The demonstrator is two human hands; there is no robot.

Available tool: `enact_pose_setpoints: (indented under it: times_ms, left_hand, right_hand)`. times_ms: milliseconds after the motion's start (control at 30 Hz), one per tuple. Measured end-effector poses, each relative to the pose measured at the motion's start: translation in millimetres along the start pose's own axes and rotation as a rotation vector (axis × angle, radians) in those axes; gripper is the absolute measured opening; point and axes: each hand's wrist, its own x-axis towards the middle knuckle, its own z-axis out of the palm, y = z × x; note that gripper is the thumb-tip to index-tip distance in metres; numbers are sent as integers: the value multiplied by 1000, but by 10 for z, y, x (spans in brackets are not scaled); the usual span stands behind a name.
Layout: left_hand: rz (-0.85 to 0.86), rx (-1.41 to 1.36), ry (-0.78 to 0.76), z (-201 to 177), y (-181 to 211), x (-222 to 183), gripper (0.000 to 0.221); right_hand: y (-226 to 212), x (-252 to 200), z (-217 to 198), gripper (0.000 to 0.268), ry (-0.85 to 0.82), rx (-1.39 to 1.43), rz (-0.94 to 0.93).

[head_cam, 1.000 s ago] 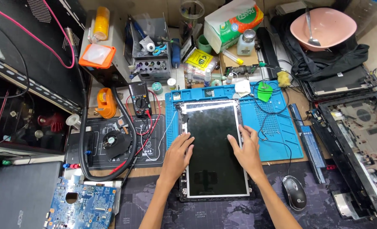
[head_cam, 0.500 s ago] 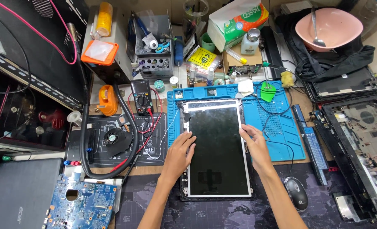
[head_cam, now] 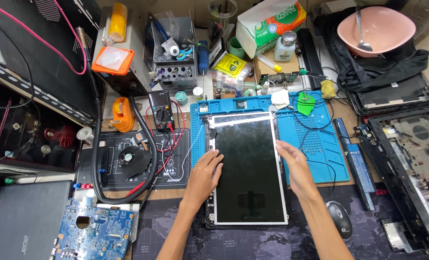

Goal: Disassembling a laptop screen assembly to remove the LCD panel and disconnect the display cable

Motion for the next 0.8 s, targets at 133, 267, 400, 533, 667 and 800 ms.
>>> enact_pose_setpoints:
  times_ms: [133, 267, 400, 533, 667, 800]
  left_hand:
    - [-27, -23, -11, -40, 19, 19, 24]
    - [-80, -93, -45, -104, 45, 52, 25]
    - [-178, -209, -84, -209, 98, 62, 28]
    - [-286, -340, -136, -344, 130, 87, 34]
    - [-289, -434, -163, -491, 207, 122, 35]
    - [-252, -512, -123, -764, 447, 202, 36]
  right_hand:
    - [-136, -58, 14, 42, -18, 38, -3]
    - [-246, -105, 22, 38, -46, 81, -42]
    - [-272, -125, 49, 47, -132, 221, -47]
    - [-275, -160, 173, 52, -201, 279, -64]
    - [-367, -272, 387, 52, -227, 239, -155]
    - [-470, -360, 579, 51, -282, 225, -230]
